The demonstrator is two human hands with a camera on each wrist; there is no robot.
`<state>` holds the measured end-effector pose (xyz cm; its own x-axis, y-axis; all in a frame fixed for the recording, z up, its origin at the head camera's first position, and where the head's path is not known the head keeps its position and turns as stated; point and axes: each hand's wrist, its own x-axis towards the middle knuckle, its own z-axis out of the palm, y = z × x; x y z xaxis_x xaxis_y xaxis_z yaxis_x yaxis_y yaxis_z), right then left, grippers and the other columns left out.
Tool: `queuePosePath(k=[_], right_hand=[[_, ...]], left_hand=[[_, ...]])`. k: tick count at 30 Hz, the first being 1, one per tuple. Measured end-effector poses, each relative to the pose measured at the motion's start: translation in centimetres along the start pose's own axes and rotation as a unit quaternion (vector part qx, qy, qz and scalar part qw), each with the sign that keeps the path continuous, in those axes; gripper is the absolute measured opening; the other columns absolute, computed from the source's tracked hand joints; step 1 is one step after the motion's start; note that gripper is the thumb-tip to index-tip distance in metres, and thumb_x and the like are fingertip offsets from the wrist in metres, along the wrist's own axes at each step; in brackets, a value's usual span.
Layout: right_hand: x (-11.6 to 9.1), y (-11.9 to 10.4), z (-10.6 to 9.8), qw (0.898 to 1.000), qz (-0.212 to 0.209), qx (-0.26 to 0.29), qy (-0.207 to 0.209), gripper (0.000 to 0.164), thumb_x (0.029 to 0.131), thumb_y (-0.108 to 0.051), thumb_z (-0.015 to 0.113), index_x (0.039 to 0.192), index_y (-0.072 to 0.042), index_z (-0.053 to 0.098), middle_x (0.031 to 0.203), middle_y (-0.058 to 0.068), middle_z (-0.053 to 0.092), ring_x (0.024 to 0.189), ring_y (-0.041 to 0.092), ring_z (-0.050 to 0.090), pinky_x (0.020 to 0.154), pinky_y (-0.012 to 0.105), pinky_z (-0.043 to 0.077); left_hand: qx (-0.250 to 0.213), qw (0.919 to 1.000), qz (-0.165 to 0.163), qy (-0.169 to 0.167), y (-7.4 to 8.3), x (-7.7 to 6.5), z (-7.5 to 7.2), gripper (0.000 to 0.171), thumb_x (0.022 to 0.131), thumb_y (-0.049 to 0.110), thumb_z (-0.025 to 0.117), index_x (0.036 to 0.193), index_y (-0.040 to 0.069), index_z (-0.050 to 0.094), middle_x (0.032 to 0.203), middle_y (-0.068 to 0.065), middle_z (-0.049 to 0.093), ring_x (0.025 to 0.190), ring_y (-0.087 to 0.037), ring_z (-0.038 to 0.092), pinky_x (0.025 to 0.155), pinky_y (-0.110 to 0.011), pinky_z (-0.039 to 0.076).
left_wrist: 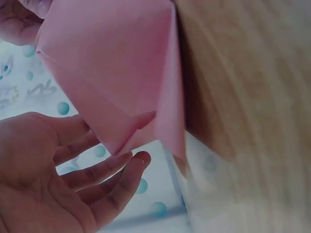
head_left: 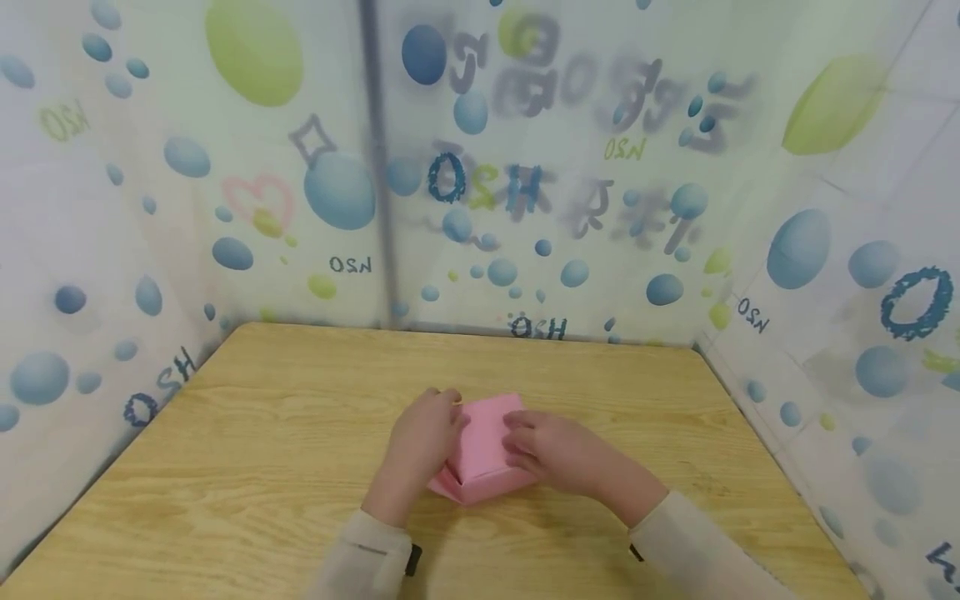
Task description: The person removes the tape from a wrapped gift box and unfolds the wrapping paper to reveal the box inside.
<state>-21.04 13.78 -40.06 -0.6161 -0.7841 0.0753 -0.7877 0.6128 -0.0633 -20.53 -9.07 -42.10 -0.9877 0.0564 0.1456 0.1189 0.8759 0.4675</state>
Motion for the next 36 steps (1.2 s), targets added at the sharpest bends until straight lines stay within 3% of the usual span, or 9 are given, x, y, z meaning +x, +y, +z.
queuePosePath(k=[5, 10, 14, 17, 20, 26, 36], right_hand=[[0.1, -0.1, 0.3, 0.998, 0.048, 0.024, -0.017, 0.040, 0.105, -0.033, 0.069, 0.137, -0.009, 0.071, 0.145, 0.009, 0.068, 0.133, 0.027, 0.067, 0.112, 0.044, 0.056], [-0.1, -0.3, 0.8, 0.995, 0.093, 0.014, -0.028, 0.050, 0.107, -0.044, 0.062, 0.148, -0.015, 0.064, 0.154, 0.010, 0.062, 0.144, 0.032, 0.057, 0.123, 0.053, 0.045], [-0.3, -0.2, 1.1, 0.994, 0.108, 0.004, -0.006, 0.049, 0.107, -0.048, 0.060, 0.145, -0.017, 0.066, 0.151, 0.009, 0.063, 0.142, 0.032, 0.056, 0.124, 0.058, 0.041], [-0.2, 0.0, 1.2, 0.994, 0.104, 0.003, 0.018, 0.045, 0.108, -0.045, 0.061, 0.141, -0.015, 0.069, 0.146, 0.011, 0.065, 0.138, 0.033, 0.058, 0.122, 0.059, 0.043], [0.0, 0.1, 1.2, 0.994, 0.107, 0.008, 0.024, 0.044, 0.108, -0.042, 0.061, 0.139, -0.012, 0.070, 0.145, 0.013, 0.066, 0.138, 0.034, 0.059, 0.123, 0.059, 0.042], [1.3, 0.2, 1.1, 0.993, 0.118, -0.001, 0.014, 0.038, 0.108, -0.036, 0.063, 0.137, -0.014, 0.072, 0.141, 0.010, 0.070, 0.138, 0.030, 0.061, 0.125, 0.059, 0.040], [2.5, -0.1, 1.5, 0.991, 0.115, -0.020, 0.064, 0.021, 0.103, -0.030, 0.073, 0.117, -0.017, 0.080, 0.127, 0.002, 0.076, 0.126, 0.023, 0.067, 0.118, 0.049, 0.050]], left_hand=[[-0.001, 0.9998, -0.017, 0.002, 0.9, 0.7, -0.2, 0.028, 0.102, 0.019, 0.072, 0.126, 0.005, 0.073, 0.116, -0.017, 0.071, 0.098, -0.029, 0.071, 0.088, -0.047, 0.063], [-0.083, 0.9955, -0.027, -0.037, 1.2, 1.3, -0.2, 0.025, 0.101, 0.014, 0.072, 0.124, 0.004, 0.073, 0.123, -0.018, 0.073, 0.091, -0.026, 0.071, 0.079, -0.043, 0.064], [-0.125, 0.9897, -0.010, -0.069, 1.1, 1.4, -0.2, 0.028, 0.103, 0.017, 0.069, 0.129, 0.007, 0.072, 0.136, -0.018, 0.071, 0.104, -0.028, 0.073, 0.093, -0.049, 0.063], [-0.111, 0.9898, 0.028, -0.084, 0.8, 1.4, -0.1, 0.031, 0.106, 0.021, 0.065, 0.135, 0.009, 0.071, 0.151, -0.021, 0.062, 0.134, -0.038, 0.063, 0.115, -0.058, 0.050], [-0.091, 0.9887, 0.064, -0.101, 0.4, 1.5, 0.2, 0.036, 0.108, 0.023, 0.062, 0.141, 0.009, 0.068, 0.161, -0.025, 0.050, 0.150, -0.045, 0.048, 0.124, -0.062, 0.039], [-0.065, 0.9873, 0.089, -0.114, -0.2, 1.9, 0.6, 0.042, 0.108, 0.023, 0.061, 0.147, 0.007, 0.062, 0.166, -0.026, 0.043, 0.154, -0.044, 0.044, 0.124, -0.061, 0.039], [-0.076, 0.9857, 0.091, -0.120, -0.6, 2.3, 0.9, 0.043, 0.109, 0.027, 0.061, 0.149, 0.010, 0.062, 0.168, -0.022, 0.043, 0.154, -0.040, 0.046, 0.123, -0.058, 0.042]])
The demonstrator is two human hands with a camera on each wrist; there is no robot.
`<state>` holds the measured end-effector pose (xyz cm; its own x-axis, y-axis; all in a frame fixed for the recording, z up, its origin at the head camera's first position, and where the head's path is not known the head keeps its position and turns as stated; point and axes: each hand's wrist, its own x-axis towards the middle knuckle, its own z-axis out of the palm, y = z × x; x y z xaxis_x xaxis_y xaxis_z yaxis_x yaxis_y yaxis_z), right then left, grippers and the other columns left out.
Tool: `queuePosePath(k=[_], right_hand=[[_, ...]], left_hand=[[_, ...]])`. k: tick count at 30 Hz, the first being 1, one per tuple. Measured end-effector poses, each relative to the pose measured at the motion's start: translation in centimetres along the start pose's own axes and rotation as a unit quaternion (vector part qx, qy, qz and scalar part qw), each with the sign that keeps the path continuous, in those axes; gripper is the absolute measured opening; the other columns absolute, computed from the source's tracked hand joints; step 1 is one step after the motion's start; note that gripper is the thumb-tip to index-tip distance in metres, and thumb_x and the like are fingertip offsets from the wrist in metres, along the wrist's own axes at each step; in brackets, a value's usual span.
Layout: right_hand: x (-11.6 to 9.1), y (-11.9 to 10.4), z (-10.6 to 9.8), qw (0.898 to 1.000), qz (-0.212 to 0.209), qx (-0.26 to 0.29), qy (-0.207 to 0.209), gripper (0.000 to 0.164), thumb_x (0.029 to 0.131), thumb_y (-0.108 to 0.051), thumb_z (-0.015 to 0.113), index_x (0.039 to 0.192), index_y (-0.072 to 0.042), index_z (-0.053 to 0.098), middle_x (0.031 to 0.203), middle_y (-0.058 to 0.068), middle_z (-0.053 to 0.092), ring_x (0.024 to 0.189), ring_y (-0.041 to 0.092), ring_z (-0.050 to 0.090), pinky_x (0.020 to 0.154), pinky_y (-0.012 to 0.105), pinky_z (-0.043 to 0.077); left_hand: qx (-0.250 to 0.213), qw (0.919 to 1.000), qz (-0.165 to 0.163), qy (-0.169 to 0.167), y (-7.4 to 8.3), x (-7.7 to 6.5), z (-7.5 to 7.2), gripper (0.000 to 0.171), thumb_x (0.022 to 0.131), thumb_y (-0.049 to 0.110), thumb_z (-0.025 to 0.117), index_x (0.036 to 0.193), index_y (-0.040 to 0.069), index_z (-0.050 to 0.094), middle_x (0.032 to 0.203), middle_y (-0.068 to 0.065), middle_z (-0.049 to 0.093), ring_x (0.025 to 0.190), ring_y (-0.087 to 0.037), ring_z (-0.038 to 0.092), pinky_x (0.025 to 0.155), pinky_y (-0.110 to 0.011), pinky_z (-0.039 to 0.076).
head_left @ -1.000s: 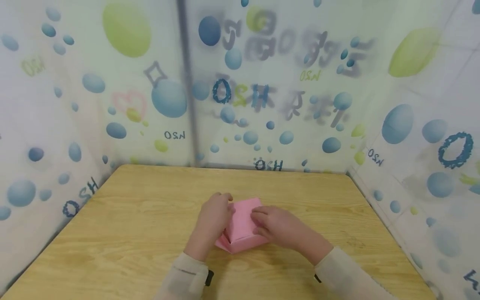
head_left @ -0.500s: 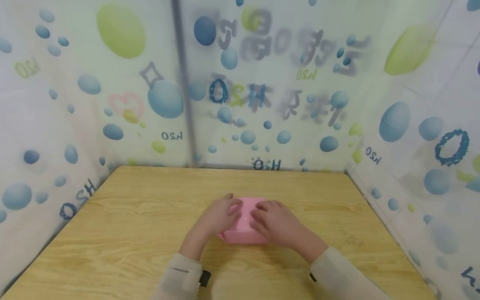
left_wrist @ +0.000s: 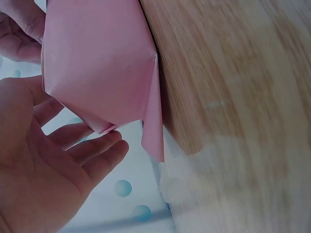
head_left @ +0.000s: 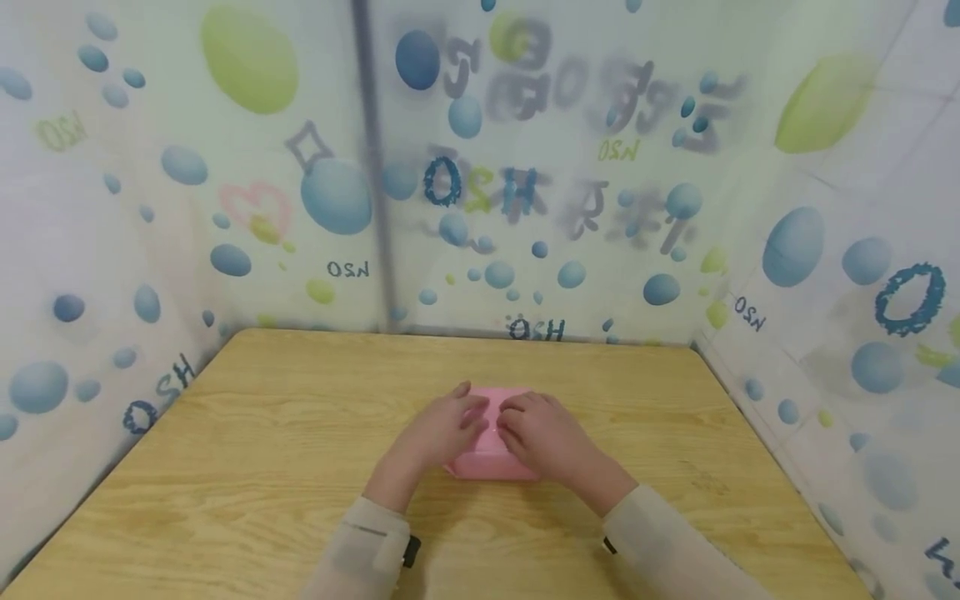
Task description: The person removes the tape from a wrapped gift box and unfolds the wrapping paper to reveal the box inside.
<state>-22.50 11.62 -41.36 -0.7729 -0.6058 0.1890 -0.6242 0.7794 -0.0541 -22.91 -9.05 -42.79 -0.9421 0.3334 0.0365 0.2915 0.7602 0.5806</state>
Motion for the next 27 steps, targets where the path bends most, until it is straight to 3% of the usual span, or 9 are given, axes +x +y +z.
queuePosePath(k=[6, 16, 27], right_hand=[[0.29, 0.08, -0.03, 1.000, 0.003, 0.027, 0.003, 0.013, 0.102, -0.026, 0.074, 0.111, -0.018, 0.077, 0.121, -0.001, 0.076, 0.122, 0.021, 0.067, 0.115, 0.050, 0.052], [0.44, -0.05, 0.08, 0.999, 0.013, -0.039, -0.028, 0.031, 0.108, -0.033, 0.064, 0.131, -0.013, 0.068, 0.130, 0.003, 0.072, 0.132, 0.024, 0.064, 0.119, 0.054, 0.048], [-0.37, -0.34, 0.16, 0.994, -0.034, -0.100, -0.013, 0.032, 0.109, -0.033, 0.062, 0.131, -0.012, 0.066, 0.130, 0.002, 0.069, 0.130, 0.022, 0.064, 0.117, 0.052, 0.051]], left_hand=[[-0.009, 0.9999, -0.010, -0.008, 0.24, -0.09, -0.15, 0.045, 0.109, 0.028, 0.062, 0.150, 0.012, 0.061, 0.171, -0.021, 0.038, 0.152, -0.040, 0.048, 0.122, -0.058, 0.044], [-0.021, 0.9992, -0.010, -0.031, 0.24, 0.09, -0.41, 0.047, 0.110, 0.031, 0.060, 0.153, 0.013, 0.059, 0.175, -0.021, 0.028, 0.155, -0.041, 0.044, 0.123, -0.058, 0.042], [-0.010, 0.9992, -0.020, -0.034, 0.44, -0.03, -0.36, 0.047, 0.109, 0.031, 0.061, 0.153, 0.013, 0.059, 0.174, -0.021, 0.031, 0.156, -0.041, 0.043, 0.124, -0.058, 0.041]])
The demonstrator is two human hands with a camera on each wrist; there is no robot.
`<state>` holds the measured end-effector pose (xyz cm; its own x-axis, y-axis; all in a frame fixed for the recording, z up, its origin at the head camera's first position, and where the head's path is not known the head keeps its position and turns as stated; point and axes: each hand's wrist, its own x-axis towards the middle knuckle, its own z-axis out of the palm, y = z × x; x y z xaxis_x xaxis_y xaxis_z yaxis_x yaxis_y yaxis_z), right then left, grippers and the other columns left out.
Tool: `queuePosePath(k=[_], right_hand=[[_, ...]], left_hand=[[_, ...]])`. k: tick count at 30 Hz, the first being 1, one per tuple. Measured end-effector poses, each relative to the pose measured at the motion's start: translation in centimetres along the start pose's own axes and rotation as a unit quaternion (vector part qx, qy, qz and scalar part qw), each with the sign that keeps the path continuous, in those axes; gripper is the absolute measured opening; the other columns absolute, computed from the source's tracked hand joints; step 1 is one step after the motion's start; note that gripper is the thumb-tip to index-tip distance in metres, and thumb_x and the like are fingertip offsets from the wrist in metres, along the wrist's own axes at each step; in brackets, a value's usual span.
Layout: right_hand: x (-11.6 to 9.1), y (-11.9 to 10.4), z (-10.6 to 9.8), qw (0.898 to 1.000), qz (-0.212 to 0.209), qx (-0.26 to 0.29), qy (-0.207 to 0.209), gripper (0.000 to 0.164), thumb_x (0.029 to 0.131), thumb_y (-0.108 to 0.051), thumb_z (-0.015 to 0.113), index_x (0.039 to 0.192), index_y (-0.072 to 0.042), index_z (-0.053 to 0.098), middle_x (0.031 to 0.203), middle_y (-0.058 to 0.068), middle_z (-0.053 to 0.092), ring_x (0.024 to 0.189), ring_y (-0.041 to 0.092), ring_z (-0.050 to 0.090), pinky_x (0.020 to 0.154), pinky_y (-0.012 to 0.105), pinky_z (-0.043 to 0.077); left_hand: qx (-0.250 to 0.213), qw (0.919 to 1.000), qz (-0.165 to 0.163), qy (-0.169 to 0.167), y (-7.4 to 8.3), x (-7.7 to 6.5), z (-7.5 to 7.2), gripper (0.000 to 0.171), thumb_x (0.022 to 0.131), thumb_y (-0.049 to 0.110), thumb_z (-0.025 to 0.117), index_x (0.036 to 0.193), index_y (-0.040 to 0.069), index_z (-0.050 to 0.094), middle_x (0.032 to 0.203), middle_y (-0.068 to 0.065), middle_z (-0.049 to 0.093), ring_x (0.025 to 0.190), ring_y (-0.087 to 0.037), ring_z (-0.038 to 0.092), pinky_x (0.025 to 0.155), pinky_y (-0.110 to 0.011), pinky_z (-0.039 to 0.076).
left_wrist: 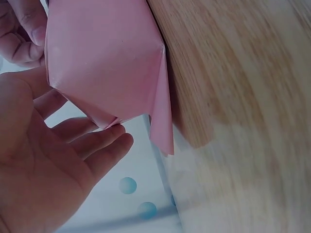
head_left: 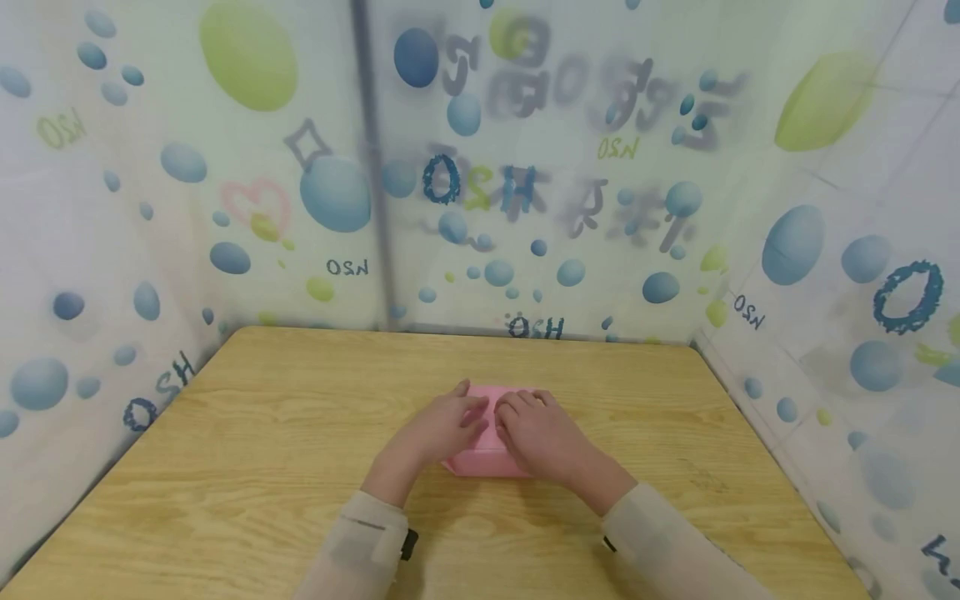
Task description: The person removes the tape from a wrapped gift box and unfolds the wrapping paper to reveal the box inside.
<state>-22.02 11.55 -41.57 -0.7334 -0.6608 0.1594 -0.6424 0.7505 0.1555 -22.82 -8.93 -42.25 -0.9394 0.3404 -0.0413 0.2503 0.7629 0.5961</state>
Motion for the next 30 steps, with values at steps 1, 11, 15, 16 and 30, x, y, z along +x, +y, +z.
queuePosePath(k=[1, 11, 15, 16, 30], right_hand=[[-0.1, 0.0, 0.0, 1.000, -0.004, -0.001, 0.005, 0.030, 0.108, -0.033, 0.062, 0.130, -0.012, 0.067, 0.129, 0.002, 0.069, 0.129, 0.022, 0.064, 0.117, 0.052, 0.051], [-2.0, -0.4, -0.3, 0.999, -0.026, 0.007, 0.037, 0.016, 0.108, -0.029, 0.062, 0.116, -0.015, 0.068, 0.120, 0.000, 0.070, 0.121, 0.020, 0.065, 0.116, 0.049, 0.051], [-3.0, -0.8, -0.5, 0.998, -0.038, -0.003, 0.051, 0.009, 0.107, -0.026, 0.064, 0.110, -0.018, 0.067, 0.114, -0.002, 0.068, 0.118, 0.018, 0.064, 0.112, 0.047, 0.052], [-3.2, -0.9, -0.5, 0.997, -0.045, -0.006, 0.059, 0.008, 0.107, -0.025, 0.065, 0.110, -0.017, 0.067, 0.113, -0.002, 0.068, 0.117, 0.018, 0.064, 0.111, 0.047, 0.053], [-4.5, -1.8, 0.2, 0.992, -0.077, -0.040, 0.087, 0.007, 0.105, -0.023, 0.064, 0.109, -0.018, 0.066, 0.112, -0.003, 0.065, 0.111, 0.018, 0.057, 0.101, 0.046, 0.050]], left_hand=[[0.000, 1.0000, 0.001, 0.000, 0.0, -0.1, 0.0, 0.047, 0.109, 0.031, 0.061, 0.153, 0.013, 0.059, 0.174, -0.022, 0.031, 0.155, -0.042, 0.043, 0.124, -0.058, 0.041], [0.006, 1.0000, 0.000, -0.001, 0.1, -0.1, -0.2, 0.046, 0.109, 0.032, 0.061, 0.152, 0.015, 0.060, 0.174, -0.020, 0.032, 0.157, -0.041, 0.041, 0.124, -0.058, 0.042], [0.008, 1.0000, -0.002, -0.001, 0.0, 0.0, -0.1, 0.046, 0.109, 0.031, 0.061, 0.152, 0.014, 0.060, 0.173, -0.021, 0.033, 0.157, -0.041, 0.041, 0.124, -0.058, 0.041], [0.011, 0.9999, -0.001, 0.000, 0.0, 0.0, -0.1, 0.046, 0.109, 0.031, 0.061, 0.152, 0.014, 0.061, 0.173, -0.021, 0.033, 0.157, -0.041, 0.041, 0.124, -0.058, 0.041], [0.023, 0.9997, 0.002, 0.001, -0.1, 0.1, -0.1, 0.046, 0.109, 0.032, 0.061, 0.151, 0.014, 0.061, 0.173, -0.022, 0.033, 0.155, -0.041, 0.043, 0.124, -0.057, 0.041]])
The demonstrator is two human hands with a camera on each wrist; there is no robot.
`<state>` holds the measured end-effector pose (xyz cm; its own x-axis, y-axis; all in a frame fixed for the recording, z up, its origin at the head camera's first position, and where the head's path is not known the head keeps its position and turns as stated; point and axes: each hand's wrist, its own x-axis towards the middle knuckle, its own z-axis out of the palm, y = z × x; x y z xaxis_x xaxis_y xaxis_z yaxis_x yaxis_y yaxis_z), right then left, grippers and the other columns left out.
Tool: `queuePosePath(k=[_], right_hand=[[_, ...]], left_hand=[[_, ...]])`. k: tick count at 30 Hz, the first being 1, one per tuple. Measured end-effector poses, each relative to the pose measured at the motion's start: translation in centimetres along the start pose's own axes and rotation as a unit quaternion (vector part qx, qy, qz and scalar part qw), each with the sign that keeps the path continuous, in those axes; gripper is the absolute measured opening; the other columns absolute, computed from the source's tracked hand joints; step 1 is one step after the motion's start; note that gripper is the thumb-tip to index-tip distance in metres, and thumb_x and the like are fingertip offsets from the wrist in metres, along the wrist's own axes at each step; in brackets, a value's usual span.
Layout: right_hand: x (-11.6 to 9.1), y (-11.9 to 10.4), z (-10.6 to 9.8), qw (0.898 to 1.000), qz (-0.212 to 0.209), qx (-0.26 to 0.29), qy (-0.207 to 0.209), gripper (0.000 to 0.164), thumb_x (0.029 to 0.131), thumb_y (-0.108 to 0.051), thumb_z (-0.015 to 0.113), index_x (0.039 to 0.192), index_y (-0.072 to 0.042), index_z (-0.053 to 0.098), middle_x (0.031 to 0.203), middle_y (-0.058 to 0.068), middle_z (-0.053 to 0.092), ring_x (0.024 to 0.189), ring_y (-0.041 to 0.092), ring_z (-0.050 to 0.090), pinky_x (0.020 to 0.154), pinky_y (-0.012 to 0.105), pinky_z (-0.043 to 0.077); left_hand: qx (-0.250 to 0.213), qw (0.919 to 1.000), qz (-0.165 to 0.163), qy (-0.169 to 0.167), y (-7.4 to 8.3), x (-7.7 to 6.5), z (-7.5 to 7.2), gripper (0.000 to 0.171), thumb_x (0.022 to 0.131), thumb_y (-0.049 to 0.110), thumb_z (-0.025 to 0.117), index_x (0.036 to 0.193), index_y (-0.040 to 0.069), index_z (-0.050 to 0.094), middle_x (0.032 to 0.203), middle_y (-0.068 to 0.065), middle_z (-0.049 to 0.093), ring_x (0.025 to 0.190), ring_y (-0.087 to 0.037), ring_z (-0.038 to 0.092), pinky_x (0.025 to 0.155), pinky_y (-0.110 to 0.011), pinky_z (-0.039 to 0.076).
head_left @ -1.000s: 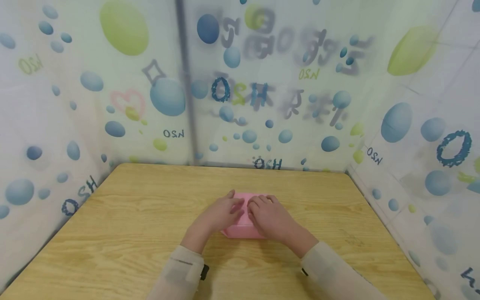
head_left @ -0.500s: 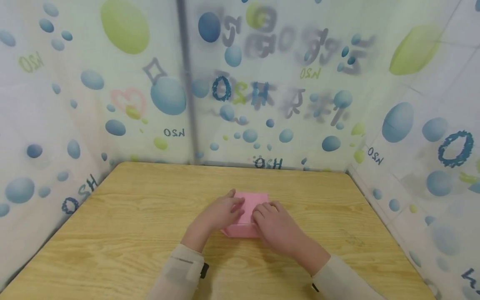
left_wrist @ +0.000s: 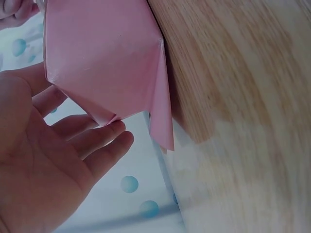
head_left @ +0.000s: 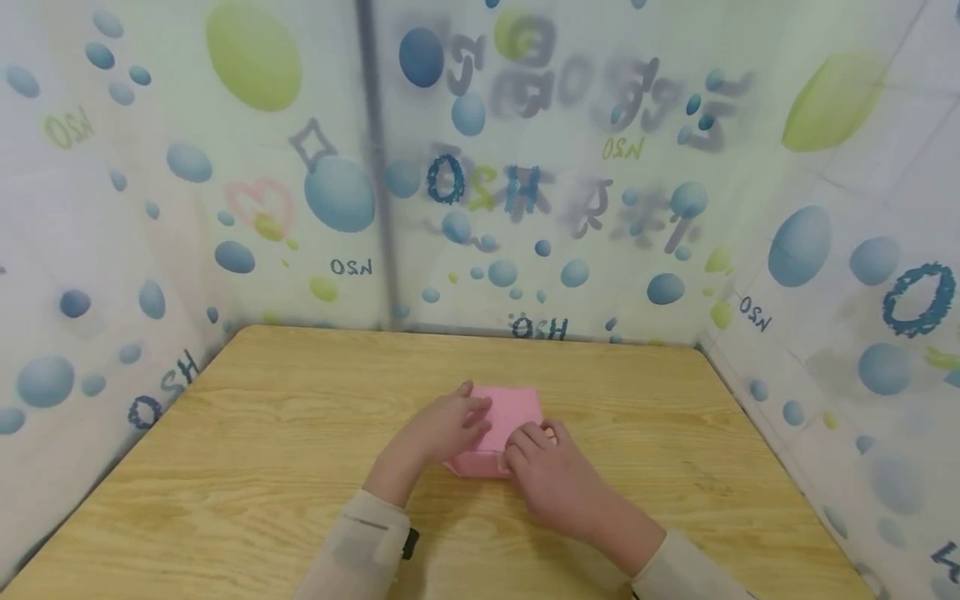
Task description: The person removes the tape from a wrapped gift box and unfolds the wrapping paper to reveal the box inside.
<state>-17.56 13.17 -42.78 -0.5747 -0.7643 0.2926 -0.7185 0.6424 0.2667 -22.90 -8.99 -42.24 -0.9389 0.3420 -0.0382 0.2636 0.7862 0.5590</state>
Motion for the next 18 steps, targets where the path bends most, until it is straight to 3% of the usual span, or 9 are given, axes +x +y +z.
queuePosePath(k=[6, 12, 14, 18], right_hand=[[0.1, 0.3, -0.3, 0.999, 0.028, 0.030, -0.004, 0.018, 0.096, -0.016, 0.073, 0.112, -0.017, 0.066, 0.117, -0.002, 0.066, 0.117, 0.019, 0.058, 0.106, 0.049, 0.051], [-0.1, 0.3, 0.0, 1.000, 0.004, 0.014, -0.014, 0.031, 0.082, -0.014, 0.080, 0.108, -0.018, 0.064, 0.115, -0.002, 0.066, 0.113, 0.019, 0.058, 0.103, 0.048, 0.049], [-0.3, 0.1, 0.3, 1.000, -0.003, 0.006, -0.009, 0.028, 0.083, -0.016, 0.080, 0.107, -0.019, 0.064, 0.113, -0.003, 0.066, 0.110, 0.018, 0.057, 0.101, 0.046, 0.048], [-0.6, -0.4, 0.7, 1.000, -0.008, -0.014, 0.001, 0.013, 0.097, -0.024, 0.073, 0.107, -0.019, 0.066, 0.111, -0.005, 0.066, 0.107, 0.016, 0.056, 0.098, 0.043, 0.047]], left_hand=[[-0.013, 0.9999, -0.003, 0.000, -0.1, -0.1, 0.0, 0.047, 0.109, 0.033, 0.061, 0.152, 0.014, 0.060, 0.174, -0.020, 0.032, 0.156, -0.040, 0.042, 0.124, -0.057, 0.041], [-0.010, 0.9999, -0.005, -0.004, -0.3, -0.2, 0.0, 0.048, 0.109, 0.034, 0.061, 0.153, 0.016, 0.059, 0.174, -0.019, 0.032, 0.156, -0.039, 0.043, 0.124, -0.057, 0.041], [-0.009, 0.9999, -0.003, -0.005, -0.3, -0.2, 0.0, 0.047, 0.109, 0.034, 0.061, 0.153, 0.016, 0.060, 0.174, -0.019, 0.032, 0.156, -0.040, 0.043, 0.123, -0.057, 0.042], [-0.009, 1.0000, -0.001, -0.004, -0.2, -0.1, -0.1, 0.047, 0.109, 0.033, 0.061, 0.153, 0.015, 0.059, 0.174, -0.020, 0.031, 0.156, -0.040, 0.043, 0.124, -0.057, 0.041]])
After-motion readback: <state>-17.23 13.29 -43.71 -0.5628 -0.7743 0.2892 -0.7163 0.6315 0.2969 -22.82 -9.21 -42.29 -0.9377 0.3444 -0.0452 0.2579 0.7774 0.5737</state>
